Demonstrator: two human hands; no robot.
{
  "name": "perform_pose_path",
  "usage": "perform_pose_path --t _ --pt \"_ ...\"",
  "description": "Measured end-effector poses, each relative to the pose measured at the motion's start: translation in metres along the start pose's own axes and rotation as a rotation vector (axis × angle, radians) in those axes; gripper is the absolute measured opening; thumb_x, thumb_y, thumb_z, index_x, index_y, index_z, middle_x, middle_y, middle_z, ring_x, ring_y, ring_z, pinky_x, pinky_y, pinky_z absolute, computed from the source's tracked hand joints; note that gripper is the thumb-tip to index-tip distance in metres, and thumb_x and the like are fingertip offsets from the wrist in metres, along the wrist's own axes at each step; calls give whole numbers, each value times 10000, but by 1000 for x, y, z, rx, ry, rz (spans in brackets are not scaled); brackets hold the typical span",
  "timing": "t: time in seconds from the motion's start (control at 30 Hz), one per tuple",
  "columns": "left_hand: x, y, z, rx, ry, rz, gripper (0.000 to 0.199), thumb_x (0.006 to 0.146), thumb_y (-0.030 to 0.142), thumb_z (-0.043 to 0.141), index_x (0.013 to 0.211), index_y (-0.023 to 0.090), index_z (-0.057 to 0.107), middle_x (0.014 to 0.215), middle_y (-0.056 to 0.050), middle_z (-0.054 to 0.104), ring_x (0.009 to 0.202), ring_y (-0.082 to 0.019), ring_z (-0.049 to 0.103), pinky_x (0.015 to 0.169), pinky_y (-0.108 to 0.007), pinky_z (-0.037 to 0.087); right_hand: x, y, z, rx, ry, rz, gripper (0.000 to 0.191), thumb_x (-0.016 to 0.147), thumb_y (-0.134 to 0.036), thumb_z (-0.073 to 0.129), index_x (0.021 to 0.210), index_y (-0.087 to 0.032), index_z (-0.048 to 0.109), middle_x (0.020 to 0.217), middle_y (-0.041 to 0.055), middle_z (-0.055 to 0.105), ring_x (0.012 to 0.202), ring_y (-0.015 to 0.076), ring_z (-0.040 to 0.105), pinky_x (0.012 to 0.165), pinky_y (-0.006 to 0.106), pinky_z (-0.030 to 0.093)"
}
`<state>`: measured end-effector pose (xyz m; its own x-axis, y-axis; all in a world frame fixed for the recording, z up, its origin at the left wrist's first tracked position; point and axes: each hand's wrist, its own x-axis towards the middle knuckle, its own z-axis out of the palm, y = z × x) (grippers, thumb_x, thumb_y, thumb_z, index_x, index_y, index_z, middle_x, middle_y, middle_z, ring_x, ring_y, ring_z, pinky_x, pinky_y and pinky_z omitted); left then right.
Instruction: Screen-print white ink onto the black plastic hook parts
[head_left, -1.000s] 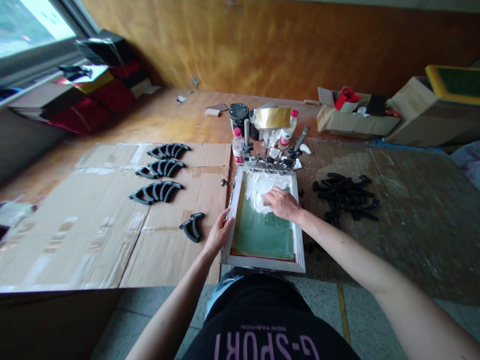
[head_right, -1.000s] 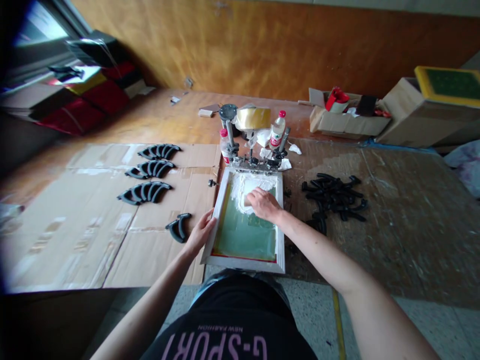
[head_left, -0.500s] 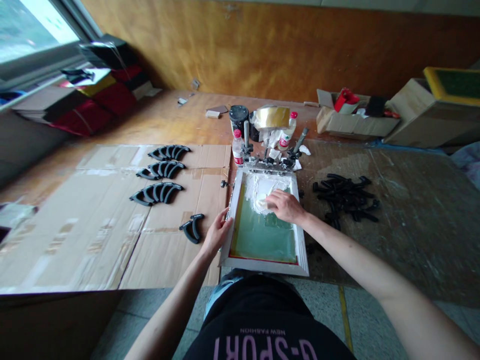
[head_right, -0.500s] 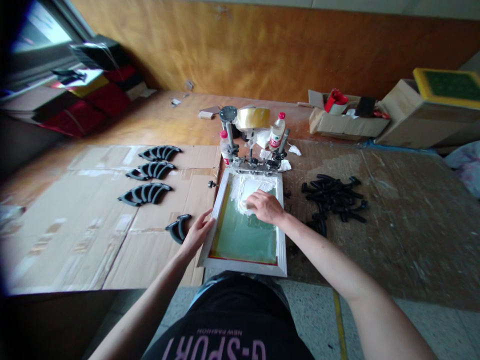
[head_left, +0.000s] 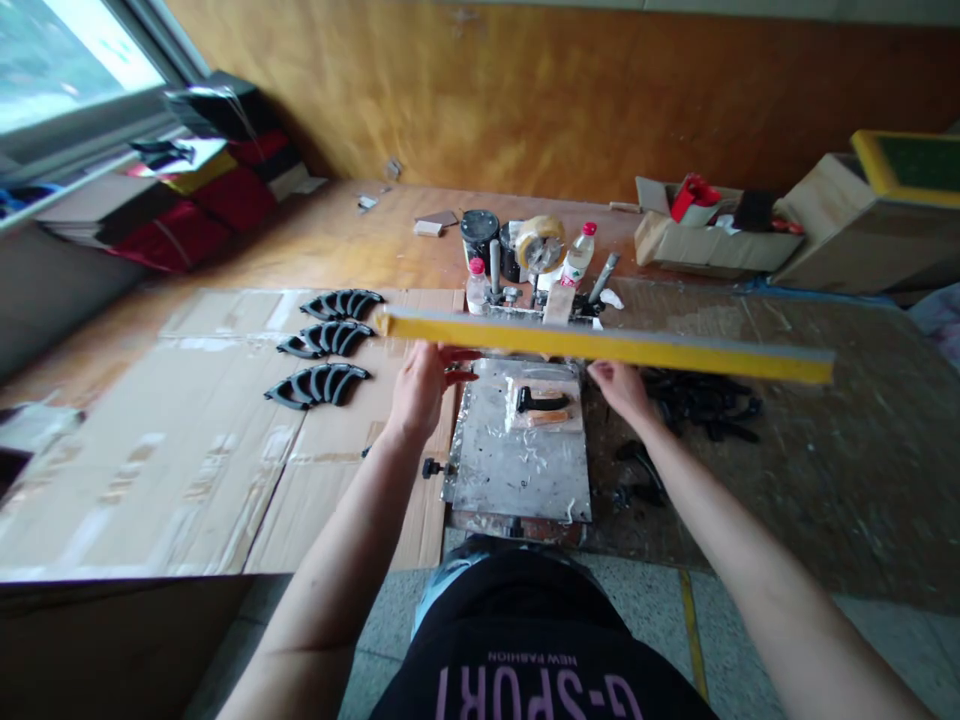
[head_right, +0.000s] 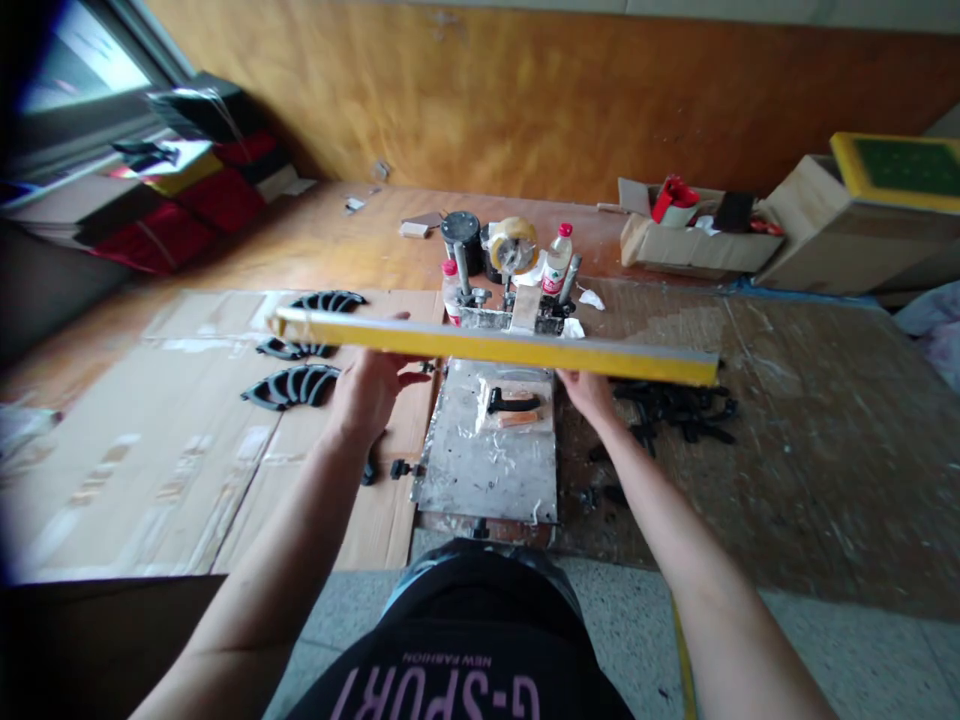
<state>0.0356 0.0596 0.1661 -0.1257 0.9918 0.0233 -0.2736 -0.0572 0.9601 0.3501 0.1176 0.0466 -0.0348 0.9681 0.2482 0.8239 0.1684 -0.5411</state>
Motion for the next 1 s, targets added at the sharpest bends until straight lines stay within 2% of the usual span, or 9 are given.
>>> perform_pose_path --t 0.13,0.27,0.4,0.47,0.6,0.73,0.83,0.93,1.0 --pt "-8 -24 12 -48 113 -107 548 860 651 474 1101 174 592 944 -89 709 823 -178 671 595 -239 530 -43 -26 40 -62 -181 -246 318 781 -253 736 1090 -221 669 989 75 656 981 237 578 889 383 460" --pt "-57 -80 16 -74 -19 -601 543 834 606 572 1143 160 561 1004 -125 712 774 -205 691 557 -283 548 -71 -86 47 -86 -91 -310 135 861 -290 653 946 -197 702 887 91 613 939 251 532 855 399 454" --pt "-92 -120 -20 -61 72 -693 416 821 550 600 932 149 601 794 -74 706 692 -198 690 550 -276 537 -94 -112 41 72 -235 -620 165 923 -284 567 1039 -238 675 922 52 643 933 205 548 848 340 456" --pt "-97 -128 -65 69 175 -637 422 826 557 556 891 144 609 754 -75 706 647 -191 680 512 -255 506 -100 -80 30 90 -168 -492 193 951 -280 509 1076 -240 650 994 50 654 954 189 565 867 325 456" --pt "-104 -142 -181 429 566 -718 509 875 543 340 711 134 595 606 -89 658 473 -162 573 423 -244 426 -110 49 -11 -233 196 294 260 869 -336 586 1046 -149 618 1045 151 622 1029 276 555 899 402 436" --pt "-113 -157 -252 744 501 -881 561 846 606 323 587 168 558 529 -129 616 464 -208 553 440 -304 443 -128 138 -30 -298 -100 825 304 745 -401 682 890 -148 599 872 121 626 908 288 600 784 373 457" --pt "-104 -153 -260 963 294 -949 579 803 676 341 568 183 533 470 -125 579 431 -235 545 411 -316 407 -129 136 -22 -217 -44 801 223 744 -344 654 868 -191 551 775 36 591 761 228 595 716 336 455" --pt "-75 -126 -237 1143 172 -960 533 752 674 449 558 183 523 386 -91 514 350 -219 487 366 -286 343 -109 91 -5 -43 106 443 195 775 -354 633 846 -213 521 772 9 577 743 204 580 730 330 466" --pt "-49 -96 -203 1078 131 -744 492 743 644 522 607 171 553 404 -66 527 364 -193 497 376 -259 355 -89 50 9 85 60 129 126 827 -325 600 823 -216 537 834 31 606 813 209 592 785 344 475"
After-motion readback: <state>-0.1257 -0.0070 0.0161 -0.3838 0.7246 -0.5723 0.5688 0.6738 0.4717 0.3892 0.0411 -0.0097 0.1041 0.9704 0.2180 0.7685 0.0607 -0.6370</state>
